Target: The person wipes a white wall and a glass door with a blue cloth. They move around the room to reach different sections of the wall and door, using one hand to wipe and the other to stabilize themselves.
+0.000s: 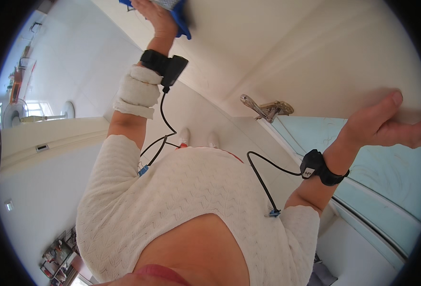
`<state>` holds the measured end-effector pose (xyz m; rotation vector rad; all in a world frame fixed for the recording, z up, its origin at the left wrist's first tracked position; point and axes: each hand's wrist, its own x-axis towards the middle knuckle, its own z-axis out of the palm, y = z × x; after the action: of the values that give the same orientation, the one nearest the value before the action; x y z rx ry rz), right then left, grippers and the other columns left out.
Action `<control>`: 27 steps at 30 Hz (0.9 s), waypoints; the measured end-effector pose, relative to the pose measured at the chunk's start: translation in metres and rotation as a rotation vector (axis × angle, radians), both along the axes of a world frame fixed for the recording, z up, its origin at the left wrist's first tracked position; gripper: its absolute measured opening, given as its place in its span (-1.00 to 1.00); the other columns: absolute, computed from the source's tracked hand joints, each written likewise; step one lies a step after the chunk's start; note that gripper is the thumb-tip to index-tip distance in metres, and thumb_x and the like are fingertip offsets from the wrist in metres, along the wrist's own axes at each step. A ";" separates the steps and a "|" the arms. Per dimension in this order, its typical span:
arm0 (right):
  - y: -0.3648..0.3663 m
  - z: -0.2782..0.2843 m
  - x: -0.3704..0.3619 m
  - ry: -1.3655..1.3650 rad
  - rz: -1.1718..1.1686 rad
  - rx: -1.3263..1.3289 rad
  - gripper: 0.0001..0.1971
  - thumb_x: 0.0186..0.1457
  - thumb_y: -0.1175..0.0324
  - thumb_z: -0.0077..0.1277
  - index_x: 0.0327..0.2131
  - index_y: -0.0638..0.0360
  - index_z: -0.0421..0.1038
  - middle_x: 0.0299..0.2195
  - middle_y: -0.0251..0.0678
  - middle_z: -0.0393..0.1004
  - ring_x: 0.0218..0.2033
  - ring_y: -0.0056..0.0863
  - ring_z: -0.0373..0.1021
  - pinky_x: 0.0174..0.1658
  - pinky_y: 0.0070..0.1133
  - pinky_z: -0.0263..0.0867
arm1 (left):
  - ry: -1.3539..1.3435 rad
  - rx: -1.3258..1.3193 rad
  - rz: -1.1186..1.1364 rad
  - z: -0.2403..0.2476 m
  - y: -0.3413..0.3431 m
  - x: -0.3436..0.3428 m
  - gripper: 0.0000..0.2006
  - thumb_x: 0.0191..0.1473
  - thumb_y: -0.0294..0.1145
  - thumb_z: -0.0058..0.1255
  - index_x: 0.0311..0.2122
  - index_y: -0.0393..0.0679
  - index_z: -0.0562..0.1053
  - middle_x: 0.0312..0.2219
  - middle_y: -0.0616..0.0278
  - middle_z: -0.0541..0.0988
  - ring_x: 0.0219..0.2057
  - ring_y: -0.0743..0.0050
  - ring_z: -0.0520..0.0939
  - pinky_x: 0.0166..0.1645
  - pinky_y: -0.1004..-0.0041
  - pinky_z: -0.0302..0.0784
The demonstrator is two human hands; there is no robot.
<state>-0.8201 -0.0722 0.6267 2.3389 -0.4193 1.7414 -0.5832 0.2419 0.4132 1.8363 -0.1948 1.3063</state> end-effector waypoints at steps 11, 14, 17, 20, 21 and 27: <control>-0.027 -0.016 -0.002 -0.114 0.570 0.058 -0.34 0.19 0.33 0.12 0.29 0.13 0.05 0.37 -0.04 -0.33 0.42 -0.13 -0.52 0.34 -0.21 -0.12 | 0.431 -0.216 -0.198 -0.236 -0.108 -0.099 -0.28 0.25 0.01 -0.42 0.37 -0.22 -0.14 0.38 -0.14 -0.17 0.39 -0.21 -0.14 0.44 0.01 -0.34; -0.013 -0.015 -0.001 -0.133 0.625 0.139 -0.33 0.18 0.34 0.12 0.30 0.11 0.03 0.37 -0.02 -0.38 0.40 -0.11 -0.35 0.23 -0.27 0.14 | 0.920 -0.081 -0.445 -0.291 -0.125 -0.111 -0.25 0.19 0.19 -0.36 0.37 -0.07 0.00 0.39 0.04 -0.05 0.38 -0.10 -0.07 0.42 -0.04 -0.34; -0.007 -0.013 0.000 -0.143 0.681 0.235 -0.31 0.18 0.34 0.12 0.30 0.11 0.02 0.37 0.00 -0.41 0.34 -0.11 -0.11 0.08 -0.33 0.36 | 1.302 0.157 -0.749 -0.304 -0.118 -0.105 -0.20 0.13 0.36 -0.30 0.36 0.09 0.13 0.39 0.22 0.06 0.36 0.02 0.00 0.41 -0.08 -0.34; -0.011 -0.013 0.000 -0.142 0.679 0.154 -0.31 0.17 0.33 0.13 0.30 0.11 0.03 0.37 0.03 -0.43 0.26 -0.14 0.07 -0.03 -0.34 0.46 | 1.421 -0.244 -0.926 -0.261 -0.093 -0.080 -0.18 0.13 0.39 -0.30 0.37 0.09 0.10 0.40 0.20 0.04 0.37 -0.03 0.00 0.41 -0.10 -0.31; -0.013 -0.014 0.000 -0.137 0.679 0.135 -0.31 0.17 0.34 0.13 0.30 0.13 0.04 0.37 0.03 -0.44 0.27 -0.14 0.06 0.00 -0.33 0.44 | 1.429 -0.723 -0.915 -0.236 -0.083 -0.070 -0.18 0.15 0.38 -0.31 0.38 0.07 0.06 0.40 0.15 0.01 0.37 -0.07 -0.01 0.41 -0.11 -0.29; -0.017 -0.014 0.002 -0.166 0.659 0.111 -0.33 0.20 0.39 0.10 0.31 0.25 0.04 0.39 -0.01 -0.45 0.31 -0.15 0.01 0.20 -0.26 0.26 | 0.735 -1.128 -0.239 -0.041 -0.024 -0.015 -0.14 0.23 0.30 -0.36 0.43 -0.06 -0.17 0.42 -0.11 -0.19 0.39 -0.31 -0.08 0.41 -0.12 -0.20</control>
<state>-0.8184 -0.0892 0.6131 2.6056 0.2865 2.2395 -0.5983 0.2181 0.3723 1.1087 0.5919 0.3206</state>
